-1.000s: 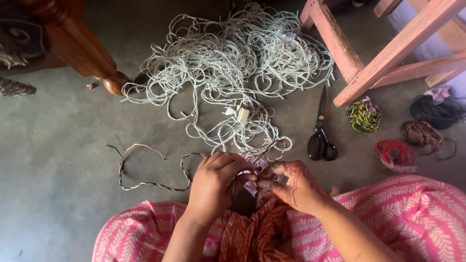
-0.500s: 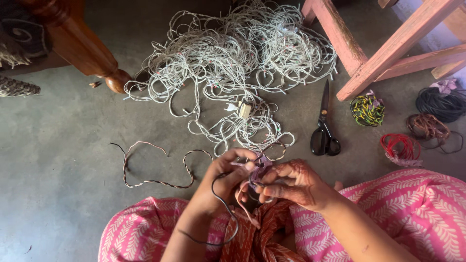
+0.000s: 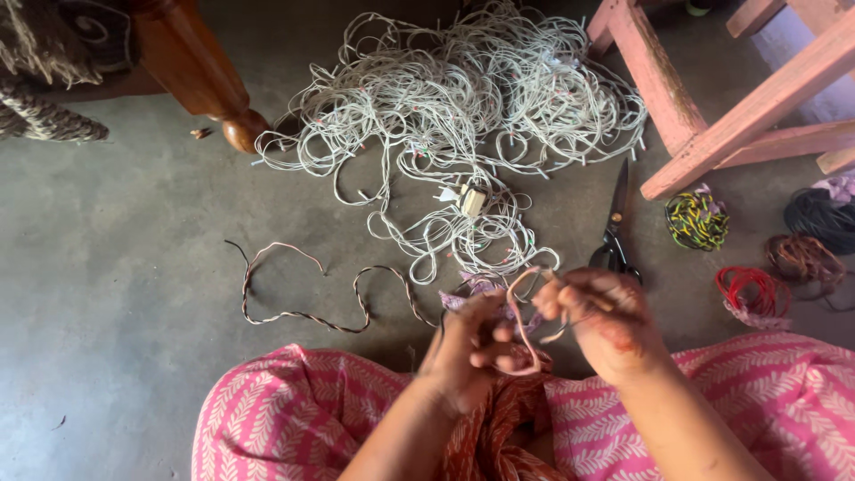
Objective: The person sits on the floor and manipulates a twisted wire with both hands, twisting and shaping it into a loop. A pair of scissors and a pile of white wires are visible on the floor nearby.
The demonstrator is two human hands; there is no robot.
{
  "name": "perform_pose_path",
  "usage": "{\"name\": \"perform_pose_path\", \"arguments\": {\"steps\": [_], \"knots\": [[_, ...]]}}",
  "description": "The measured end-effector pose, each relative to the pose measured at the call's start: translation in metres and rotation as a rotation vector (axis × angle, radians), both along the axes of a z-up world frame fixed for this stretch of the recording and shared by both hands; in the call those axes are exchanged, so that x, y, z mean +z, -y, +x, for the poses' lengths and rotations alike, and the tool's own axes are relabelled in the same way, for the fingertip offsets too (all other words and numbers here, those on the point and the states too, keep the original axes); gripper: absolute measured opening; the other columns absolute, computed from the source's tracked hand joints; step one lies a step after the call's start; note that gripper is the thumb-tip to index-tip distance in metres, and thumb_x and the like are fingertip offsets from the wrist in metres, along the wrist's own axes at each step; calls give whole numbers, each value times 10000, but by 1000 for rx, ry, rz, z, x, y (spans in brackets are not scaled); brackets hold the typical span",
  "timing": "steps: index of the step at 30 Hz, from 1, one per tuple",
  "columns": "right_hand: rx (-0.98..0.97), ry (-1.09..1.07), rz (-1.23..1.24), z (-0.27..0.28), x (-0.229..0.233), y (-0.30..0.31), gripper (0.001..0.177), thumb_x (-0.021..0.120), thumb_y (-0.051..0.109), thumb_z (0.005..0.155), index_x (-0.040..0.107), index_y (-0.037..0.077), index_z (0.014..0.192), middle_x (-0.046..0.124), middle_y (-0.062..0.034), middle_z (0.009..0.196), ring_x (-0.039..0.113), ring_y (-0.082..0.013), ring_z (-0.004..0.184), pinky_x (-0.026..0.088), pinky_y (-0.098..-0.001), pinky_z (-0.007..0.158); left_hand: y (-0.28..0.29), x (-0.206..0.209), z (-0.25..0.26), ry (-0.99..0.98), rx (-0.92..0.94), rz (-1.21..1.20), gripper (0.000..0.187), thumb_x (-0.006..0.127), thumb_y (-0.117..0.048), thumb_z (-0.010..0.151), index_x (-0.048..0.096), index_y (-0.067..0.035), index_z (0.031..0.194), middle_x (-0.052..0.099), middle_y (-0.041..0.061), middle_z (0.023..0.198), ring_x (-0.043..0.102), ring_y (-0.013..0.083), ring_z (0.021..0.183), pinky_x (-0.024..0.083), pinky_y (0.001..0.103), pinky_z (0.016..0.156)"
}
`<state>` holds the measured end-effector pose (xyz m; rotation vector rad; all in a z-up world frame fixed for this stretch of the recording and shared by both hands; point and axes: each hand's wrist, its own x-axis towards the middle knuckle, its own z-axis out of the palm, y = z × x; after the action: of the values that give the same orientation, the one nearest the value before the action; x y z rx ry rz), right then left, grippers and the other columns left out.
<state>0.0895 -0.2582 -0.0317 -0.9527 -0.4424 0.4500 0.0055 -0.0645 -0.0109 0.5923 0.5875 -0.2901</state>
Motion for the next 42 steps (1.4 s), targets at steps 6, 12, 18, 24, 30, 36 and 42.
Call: {"name": "perform_pose_path", "arguments": {"steps": [6,12,18,24,30,36,42], "knots": [[-236,-140,-41,14,9,4,195,729,121,959,735,-12,1102,732,-104,976,671,-214,893,522,-385,886,-53,19,-6,243,-146,395,401,533,-409,1029,705,-47,1064,454,-25,530,360,77,427,296,238,410],[-238,-62,-228,8,7,-3,235,726,135,945,744,-41,1099,747,-102,935,689,-201,872,525,-329,849,-41,30,-11,541,-518,839,191,680,-222,976,757,-61,1045,630,-28,685,564,53,611,457,273,538],[-113,71,-352,10,11,-4,211,678,65,970,730,-74,1121,746,-96,894,685,-171,804,559,-309,785,-32,54,-18,190,-544,1608,261,755,-410,851,781,-165,935,716,1,821,680,185,744,547,380,692],[-38,114,-407,0,-1,-13,194,657,30,990,718,-88,1132,734,-117,869,689,-171,787,583,-321,746,-31,58,-19,379,166,2533,189,714,-211,883,767,-163,1058,645,31,1255,626,237,1185,241,628,1188],[43,15,-260,2,-15,-7,289,608,9,925,639,-38,1209,743,-115,1019,709,-182,868,608,-352,782,-26,43,-21,1103,-32,2350,274,660,-198,998,709,-126,1258,610,29,1389,605,232,1370,291,569,1281],[132,83,-236,8,-26,4,273,610,-35,955,636,-91,1221,726,-152,1098,712,-227,969,614,-403,843,-38,41,-15,1029,-192,2280,571,606,-143,929,618,-183,1499,564,92,1468,612,307,1257,427,497,1144],[176,35,-235,1,-19,-5,196,631,-39,992,664,-120,1167,724,-153,1049,694,-217,842,576,-374,740,-38,55,-14,843,-161,2505,549,590,-145,915,551,-296,1442,555,67,1429,573,266,1311,444,481,1099]]}}
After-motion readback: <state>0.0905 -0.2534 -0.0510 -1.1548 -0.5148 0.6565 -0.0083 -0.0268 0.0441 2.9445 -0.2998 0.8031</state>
